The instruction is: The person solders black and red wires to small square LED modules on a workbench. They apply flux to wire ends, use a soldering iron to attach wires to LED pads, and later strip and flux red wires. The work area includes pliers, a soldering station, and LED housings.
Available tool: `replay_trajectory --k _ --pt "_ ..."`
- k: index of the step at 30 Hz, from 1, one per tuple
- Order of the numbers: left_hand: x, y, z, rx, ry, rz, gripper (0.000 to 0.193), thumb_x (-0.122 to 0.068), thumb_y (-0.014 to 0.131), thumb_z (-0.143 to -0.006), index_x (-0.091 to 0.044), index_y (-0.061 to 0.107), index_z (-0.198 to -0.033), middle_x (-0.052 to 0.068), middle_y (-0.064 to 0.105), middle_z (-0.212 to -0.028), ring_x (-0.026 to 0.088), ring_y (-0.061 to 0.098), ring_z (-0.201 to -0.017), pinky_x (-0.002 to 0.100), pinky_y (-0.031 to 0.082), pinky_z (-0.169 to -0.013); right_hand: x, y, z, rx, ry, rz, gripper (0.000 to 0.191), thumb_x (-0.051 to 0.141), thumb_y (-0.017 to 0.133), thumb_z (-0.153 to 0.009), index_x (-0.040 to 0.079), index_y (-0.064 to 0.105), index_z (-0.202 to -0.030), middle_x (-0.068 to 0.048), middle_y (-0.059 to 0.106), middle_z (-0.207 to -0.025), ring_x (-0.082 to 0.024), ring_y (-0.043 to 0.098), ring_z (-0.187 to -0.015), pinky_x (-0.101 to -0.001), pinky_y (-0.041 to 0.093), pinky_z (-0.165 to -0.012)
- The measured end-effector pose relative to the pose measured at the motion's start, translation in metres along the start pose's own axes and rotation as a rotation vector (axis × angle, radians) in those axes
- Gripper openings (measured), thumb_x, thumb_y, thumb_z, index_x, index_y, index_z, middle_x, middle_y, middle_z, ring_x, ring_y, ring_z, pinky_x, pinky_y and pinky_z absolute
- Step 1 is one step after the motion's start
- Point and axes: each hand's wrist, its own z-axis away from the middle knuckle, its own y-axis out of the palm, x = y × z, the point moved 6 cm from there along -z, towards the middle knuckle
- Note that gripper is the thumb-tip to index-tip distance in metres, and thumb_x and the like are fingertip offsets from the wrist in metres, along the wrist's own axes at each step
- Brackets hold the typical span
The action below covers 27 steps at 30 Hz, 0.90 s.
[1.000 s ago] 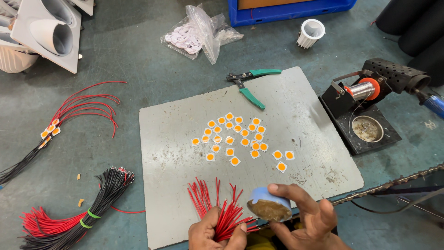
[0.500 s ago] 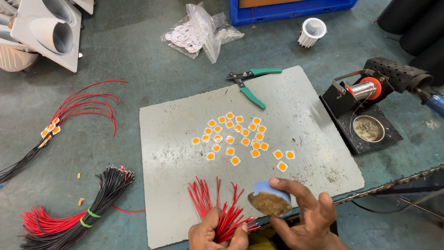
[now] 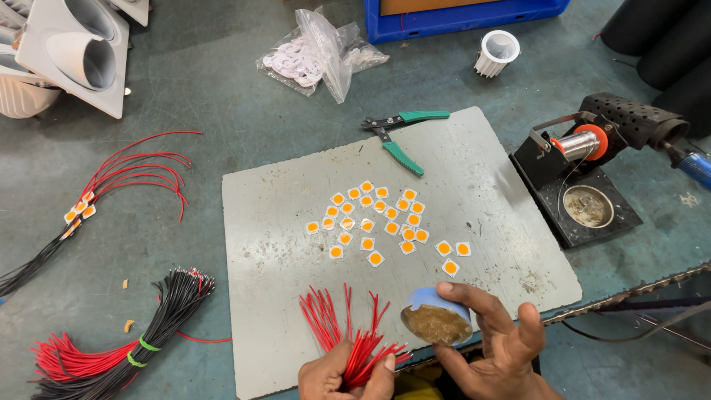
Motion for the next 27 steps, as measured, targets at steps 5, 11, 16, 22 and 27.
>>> replay_trajectory --k 5,11,16,22,27 --pt "-0.001 0.004 0.000 -0.030 0.054 0.060 0.017 -0.001 0.085 -0.066 0.003 0.081 -0.082 0.007 0.081 -0.063 0.004 0.067 -0.056 0.021 0.054 -0.056 0.001 0.003 0.002 0.007 -0.019 -0.001 0.131 -0.015 0.077 -0.074 0.038 -0.007 -0.158 -0.031 0.052 -0.139 -0.036 0.064 -0.123 -0.0440 0.064 -0.094" --pt "-0.002 0.007 0.001 -0.001 0.035 0.151 0.027 0.003 0.082 -0.068 0.004 0.079 -0.095 0.009 0.083 -0.075 0.005 0.071 -0.066 0.022 0.057 -0.063 -0.001 0.006 0.003 0.024 -0.017 0.001 0.130 -0.014 0.078 -0.075 0.039 -0.007 -0.158 -0.030 0.053 -0.139 -0.036 0.066 -0.122 -0.0439 0.064 -0.094" --pt "-0.012 0.008 0.000 0.001 0.115 0.171 0.024 0.001 0.083 -0.070 0.003 0.080 -0.094 0.008 0.082 -0.074 0.003 0.069 -0.067 0.021 0.056 -0.064 0.001 0.007 0.002 0.037 -0.028 -0.023 0.129 -0.014 0.078 -0.074 0.039 -0.006 -0.158 -0.031 0.053 -0.139 -0.036 0.066 -0.122 -0.0442 0.064 -0.092" --pt "-0.017 0.006 -0.002 -0.036 0.085 0.109 0.019 -0.002 0.085 -0.068 0.002 0.080 -0.086 0.005 0.078 -0.062 0.001 0.062 -0.055 0.020 0.052 -0.053 0.001 0.008 0.002 0.051 -0.039 -0.015 0.130 -0.014 0.079 -0.076 0.040 -0.006 -0.159 -0.031 0.053 -0.140 -0.036 0.065 -0.123 -0.0443 0.063 -0.094" --pt "-0.014 0.009 -0.002 -0.040 0.009 0.143 0.019 -0.001 0.083 -0.067 0.003 0.079 -0.085 0.006 0.078 -0.061 0.001 0.062 -0.055 0.021 0.051 -0.052 0.000 0.012 0.004 0.061 -0.030 -0.049 0.130 -0.015 0.077 -0.077 0.040 -0.007 -0.159 -0.032 0.052 -0.141 -0.036 0.066 -0.124 -0.0430 0.065 -0.093"
